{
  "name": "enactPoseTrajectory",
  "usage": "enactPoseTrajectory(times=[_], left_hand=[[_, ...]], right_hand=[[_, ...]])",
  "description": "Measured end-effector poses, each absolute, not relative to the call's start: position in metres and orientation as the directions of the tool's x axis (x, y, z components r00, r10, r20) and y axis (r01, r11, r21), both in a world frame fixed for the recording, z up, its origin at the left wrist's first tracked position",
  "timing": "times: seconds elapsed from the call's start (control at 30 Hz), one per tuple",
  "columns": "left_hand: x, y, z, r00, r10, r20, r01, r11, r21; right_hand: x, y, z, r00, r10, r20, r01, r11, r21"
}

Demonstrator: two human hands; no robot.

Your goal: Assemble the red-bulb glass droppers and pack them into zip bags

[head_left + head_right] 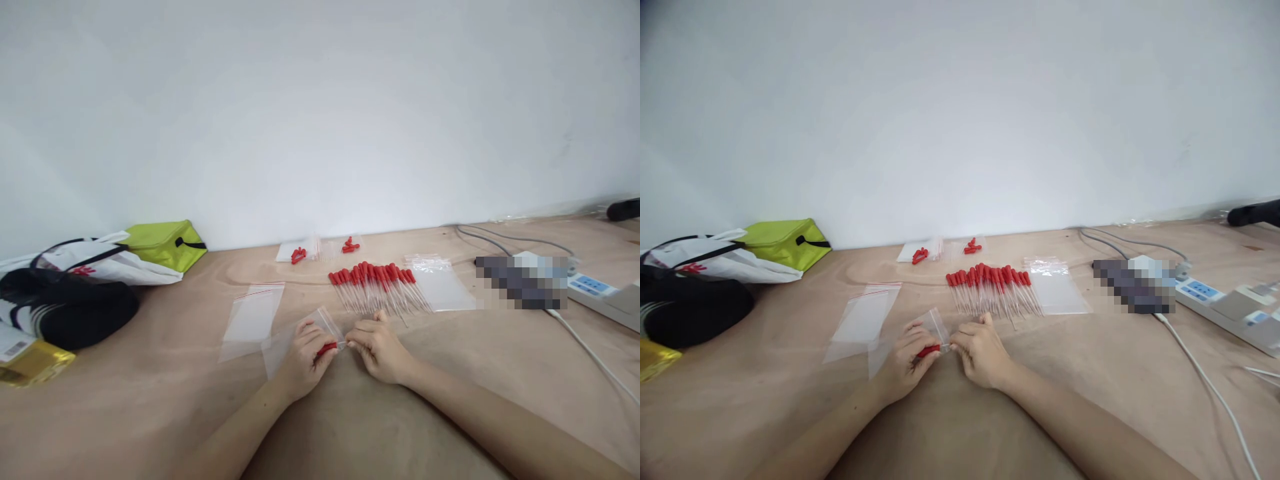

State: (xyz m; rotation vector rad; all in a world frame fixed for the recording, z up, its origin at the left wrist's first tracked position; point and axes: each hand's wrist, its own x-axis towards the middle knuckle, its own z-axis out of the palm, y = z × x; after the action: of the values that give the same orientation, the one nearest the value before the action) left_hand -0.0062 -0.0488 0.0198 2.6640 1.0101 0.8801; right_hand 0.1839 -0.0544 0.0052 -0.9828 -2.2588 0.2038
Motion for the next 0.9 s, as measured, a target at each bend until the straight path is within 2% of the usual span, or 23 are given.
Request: enactPoseTrajectory(times=[0.2,0.3,0.43,0.5,0.63,0.77,0.9], left_hand=[[-0.008,-0.049,0.024,0.664,0.605,0.438,0.568,-0.790,0.231],[-0.009,-0.048,0.029,0.699,0.596,0.395,0.581,-0.796,0.170],[-0.015,-0.045,0.029,0.615,0.656,0.437,0.640,-0.739,0.210],[-0.020,-0.043,0.024,0.514,0.722,0.462,0.699,-0.666,0.262],[-0.028,-0.040,0.008,0.370,0.848,0.380,0.783,-0.505,0.364],[-0.028,-0.039,0.003,0.422,0.858,0.292,0.782,-0.508,0.361],[-0.028,-0.040,0.005,0.489,0.841,0.231,0.773,-0.540,0.333]], right_hand=[[0.180,-0.057,0.002,-0.500,0.724,0.475,0.618,0.683,-0.389],[0.179,-0.061,0.006,-0.516,0.722,0.462,0.655,0.680,-0.331],[0.185,-0.059,0.015,-0.503,0.737,0.452,0.733,0.641,-0.229],[0.193,-0.050,0.019,-0.419,0.783,0.460,0.790,0.564,-0.240],[0.202,-0.018,0.023,-0.057,0.869,0.492,0.885,0.271,-0.377],[0.188,0.011,0.026,0.155,0.885,0.440,0.903,0.054,-0.425],[0.168,0.024,0.025,0.217,0.895,0.390,0.919,-0.053,-0.390]])
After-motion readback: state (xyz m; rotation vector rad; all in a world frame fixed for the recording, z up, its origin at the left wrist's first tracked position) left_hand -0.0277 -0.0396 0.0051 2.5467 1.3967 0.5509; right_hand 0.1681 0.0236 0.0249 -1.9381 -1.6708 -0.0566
